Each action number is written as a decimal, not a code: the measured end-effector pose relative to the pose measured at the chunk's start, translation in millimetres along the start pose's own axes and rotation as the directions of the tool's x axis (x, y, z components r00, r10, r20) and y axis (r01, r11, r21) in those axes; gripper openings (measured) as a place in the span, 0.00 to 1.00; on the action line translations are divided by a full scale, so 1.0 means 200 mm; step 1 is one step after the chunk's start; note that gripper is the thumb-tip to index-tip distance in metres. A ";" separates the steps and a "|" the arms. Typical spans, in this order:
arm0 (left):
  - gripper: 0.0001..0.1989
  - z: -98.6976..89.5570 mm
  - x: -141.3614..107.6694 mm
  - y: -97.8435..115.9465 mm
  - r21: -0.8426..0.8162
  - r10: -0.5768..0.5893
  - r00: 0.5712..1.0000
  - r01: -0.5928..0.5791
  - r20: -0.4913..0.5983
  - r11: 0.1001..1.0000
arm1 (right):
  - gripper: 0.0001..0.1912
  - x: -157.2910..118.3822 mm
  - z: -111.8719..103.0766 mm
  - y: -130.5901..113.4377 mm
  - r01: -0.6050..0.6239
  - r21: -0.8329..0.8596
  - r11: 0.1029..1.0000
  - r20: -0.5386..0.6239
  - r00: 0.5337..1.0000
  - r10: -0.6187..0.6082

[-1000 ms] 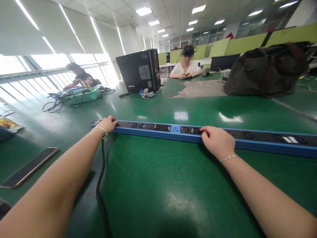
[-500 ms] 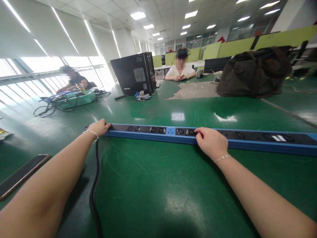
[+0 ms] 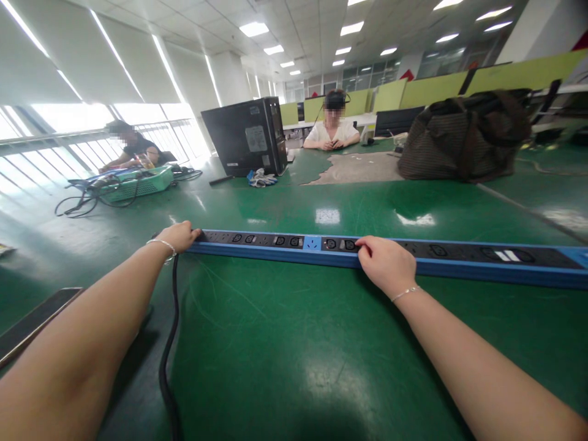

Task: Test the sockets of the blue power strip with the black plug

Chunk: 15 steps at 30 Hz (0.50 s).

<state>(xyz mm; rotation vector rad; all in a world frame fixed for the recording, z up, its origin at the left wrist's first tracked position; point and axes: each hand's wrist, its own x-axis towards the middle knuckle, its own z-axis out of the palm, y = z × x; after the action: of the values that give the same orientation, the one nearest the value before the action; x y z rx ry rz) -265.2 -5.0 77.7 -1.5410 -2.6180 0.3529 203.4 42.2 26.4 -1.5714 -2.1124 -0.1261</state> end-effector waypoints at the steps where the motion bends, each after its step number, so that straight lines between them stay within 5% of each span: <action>1: 0.25 0.00 0.00 0.00 0.003 -0.001 1.000 0.001 0.002 1.000 | 0.16 0.00 0.00 0.00 0.004 -0.001 1.000 -0.001 1.000 -0.004; 15: 0.24 -0.01 -0.02 0.00 -0.001 -0.018 1.000 0.018 -0.019 1.000 | 0.16 -0.01 -0.01 0.00 -0.012 0.009 1.000 0.003 1.000 0.012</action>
<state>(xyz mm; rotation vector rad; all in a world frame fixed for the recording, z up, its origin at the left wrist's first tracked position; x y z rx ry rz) -262.0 -8.6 79.4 -1.5119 -2.6166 0.3344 203.3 40.3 27.5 -1.5799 -2.1027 -0.1095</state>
